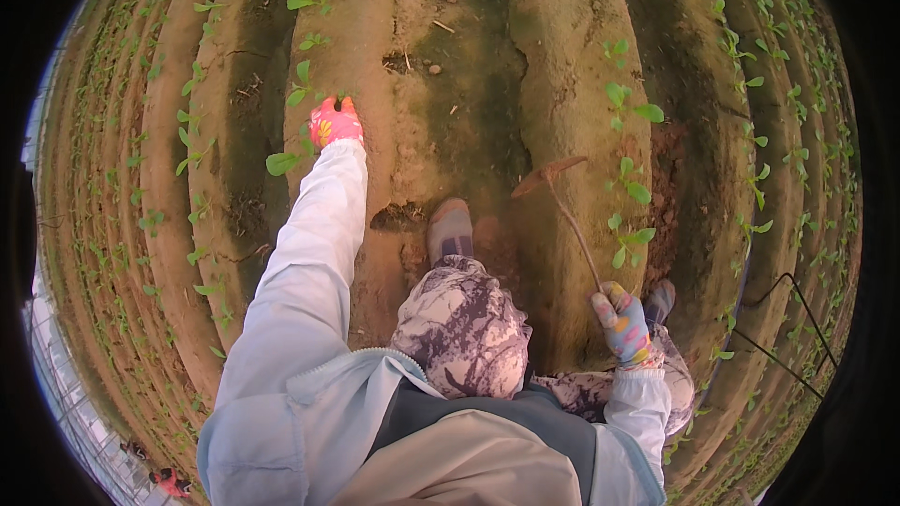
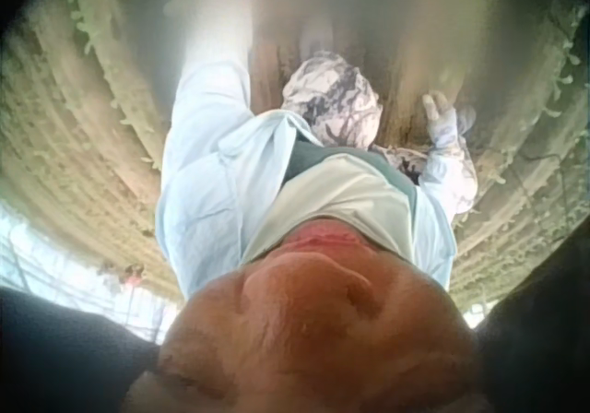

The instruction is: The person uses a small hand hoe to loosen soil and remove weeds from between rows of young plants in a greenhouse. The person repeatedly scrapes the soil surface and pulls out small weeds by hand along the raised beds.

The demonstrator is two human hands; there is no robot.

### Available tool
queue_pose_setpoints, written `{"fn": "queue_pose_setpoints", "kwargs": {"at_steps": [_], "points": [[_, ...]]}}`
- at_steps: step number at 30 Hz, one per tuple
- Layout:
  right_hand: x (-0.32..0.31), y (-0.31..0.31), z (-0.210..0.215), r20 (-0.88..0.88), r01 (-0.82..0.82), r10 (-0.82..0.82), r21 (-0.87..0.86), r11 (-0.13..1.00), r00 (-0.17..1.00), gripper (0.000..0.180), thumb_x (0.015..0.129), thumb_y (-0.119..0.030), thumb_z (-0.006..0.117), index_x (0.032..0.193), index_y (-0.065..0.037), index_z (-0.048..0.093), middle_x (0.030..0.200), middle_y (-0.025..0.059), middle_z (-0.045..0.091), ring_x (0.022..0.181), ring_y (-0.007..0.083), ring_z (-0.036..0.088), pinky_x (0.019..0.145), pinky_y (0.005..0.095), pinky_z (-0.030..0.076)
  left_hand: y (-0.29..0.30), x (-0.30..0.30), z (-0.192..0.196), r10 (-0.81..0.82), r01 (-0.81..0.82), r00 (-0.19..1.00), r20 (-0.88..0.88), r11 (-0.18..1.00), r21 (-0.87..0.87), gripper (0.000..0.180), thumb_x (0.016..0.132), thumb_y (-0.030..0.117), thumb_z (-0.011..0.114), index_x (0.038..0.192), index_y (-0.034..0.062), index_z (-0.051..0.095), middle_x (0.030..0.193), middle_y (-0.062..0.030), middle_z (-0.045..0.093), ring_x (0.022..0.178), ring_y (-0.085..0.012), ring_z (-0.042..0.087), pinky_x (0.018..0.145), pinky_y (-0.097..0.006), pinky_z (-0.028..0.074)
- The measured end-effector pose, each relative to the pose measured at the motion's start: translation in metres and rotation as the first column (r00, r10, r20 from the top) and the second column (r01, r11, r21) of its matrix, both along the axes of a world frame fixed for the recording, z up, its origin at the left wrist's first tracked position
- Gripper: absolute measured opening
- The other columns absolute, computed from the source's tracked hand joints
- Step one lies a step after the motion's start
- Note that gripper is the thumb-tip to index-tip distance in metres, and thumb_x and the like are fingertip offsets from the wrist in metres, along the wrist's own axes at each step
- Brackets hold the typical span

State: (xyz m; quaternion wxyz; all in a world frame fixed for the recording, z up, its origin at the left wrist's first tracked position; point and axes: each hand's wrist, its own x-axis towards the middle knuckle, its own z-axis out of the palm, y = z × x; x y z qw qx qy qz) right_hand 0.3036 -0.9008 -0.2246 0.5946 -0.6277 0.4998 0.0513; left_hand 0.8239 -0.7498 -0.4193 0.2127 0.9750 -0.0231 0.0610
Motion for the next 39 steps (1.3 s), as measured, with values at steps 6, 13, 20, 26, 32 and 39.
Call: {"fn": "queue_pose_setpoints", "kwargs": {"at_steps": [6, 13, 20, 26, 32, 39], "points": [[0.016, -0.008, 0.004, -0.03, -0.052, 0.054, 0.066, 0.996, 0.998, 0.025, 0.094, -0.027, 0.057, 0.096, -0.003, 0.064, 0.064, -0.0076, 0.046, 0.058, 0.0033, 0.039, 0.052, 0.0223, 0.03, 0.0, 0.006, -0.017, 0.068, -0.068, 0.998, -0.011, 0.998, -0.003, 0.03, 0.08, 0.033, 0.073, 0.104, 0.0144, 0.074, 0.112, -0.0152, 0.065, 0.106, -0.033, 0.06, 0.089, -0.044, 0.049], [0.026, -0.008, 0.006, -0.022, -0.094, 0.094, 0.033, 0.995, 0.995, 0.026, 0.094, -0.027, 0.057, 0.096, -0.002, 0.065, 0.062, -0.008, 0.044, 0.056, 0.0031, 0.038, 0.051, 0.022, 0.029, 0.006, 0.017, -0.042, 0.159, -0.148, 0.986, 0.047, 0.971, -0.186, 0.035, 0.078, 0.037, 0.075, 0.099, 0.0093, 0.073, 0.107, -0.0155, 0.067, 0.097, -0.0341, 0.063, 0.085, -0.045, 0.049], [0.021, -0.008, -0.003, -0.015, -0.01, 0.012, 0.128, 0.992, 1.0, 0.025, 0.095, -0.025, 0.056, 0.097, -0.002, 0.064, 0.062, -0.0087, 0.043, 0.055, 0.0023, 0.037, 0.05, 0.0217, 0.027, -0.011, -0.008, -0.016, -0.036, 0.034, 0.999, 0.04, 0.997, 0.065, 0.039, 0.076, 0.042, 0.075, 0.105, 0.0157, 0.073, 0.111, -0.0104, 0.067, 0.104, -0.0314, 0.061, 0.09, -0.044, 0.047], [0.02, -0.009, -0.009, -0.007, -0.007, 0.008, 0.156, 0.988, 1.0, 0.024, 0.096, -0.025, 0.056, 0.098, -0.002, 0.064, 0.063, -0.0089, 0.043, 0.056, 0.0023, 0.037, 0.051, 0.0218, 0.027, -0.017, -0.002, -0.012, 0.011, -0.01, 0.998, -0.061, 1.0, 0.018, 0.036, 0.078, 0.045, 0.073, 0.104, 0.0208, 0.075, 0.114, -0.0073, 0.066, 0.11, -0.0291, 0.058, 0.093, -0.047, 0.043], [0.026, -0.011, -0.006, -0.025, -0.055, 0.058, 0.093, 0.994, 0.998, 0.026, 0.095, -0.027, 0.057, 0.098, -0.002, 0.064, 0.064, -0.0083, 0.044, 0.058, 0.0034, 0.038, 0.053, 0.0221, 0.029, -0.012, 0.003, -0.03, 0.033, -0.033, 0.999, 0.001, 0.998, -0.061, 0.038, 0.081, 0.041, 0.073, 0.105, 0.0108, 0.073, 0.112, -0.0111, 0.067, 0.105, -0.0304, 0.06, 0.091, -0.044, 0.046], [0.031, -0.009, 0.001, 0.0, -0.086, 0.086, 0.054, 0.995, 0.996, 0.026, 0.094, -0.027, 0.057, 0.099, -0.002, 0.064, 0.066, -0.0081, 0.045, 0.059, 0.0034, 0.039, 0.054, 0.0217, 0.03, 0.015, -0.049, -0.019, 0.144, -0.094, 0.989, 0.017, 0.728, -0.679, 0.028, 0.092, 0.023, 0.067, 0.092, -0.0032, 0.06, 0.085, -0.0115, 0.063, 0.079, -0.0193, 0.06, 0.072, -0.033, 0.047]]}}
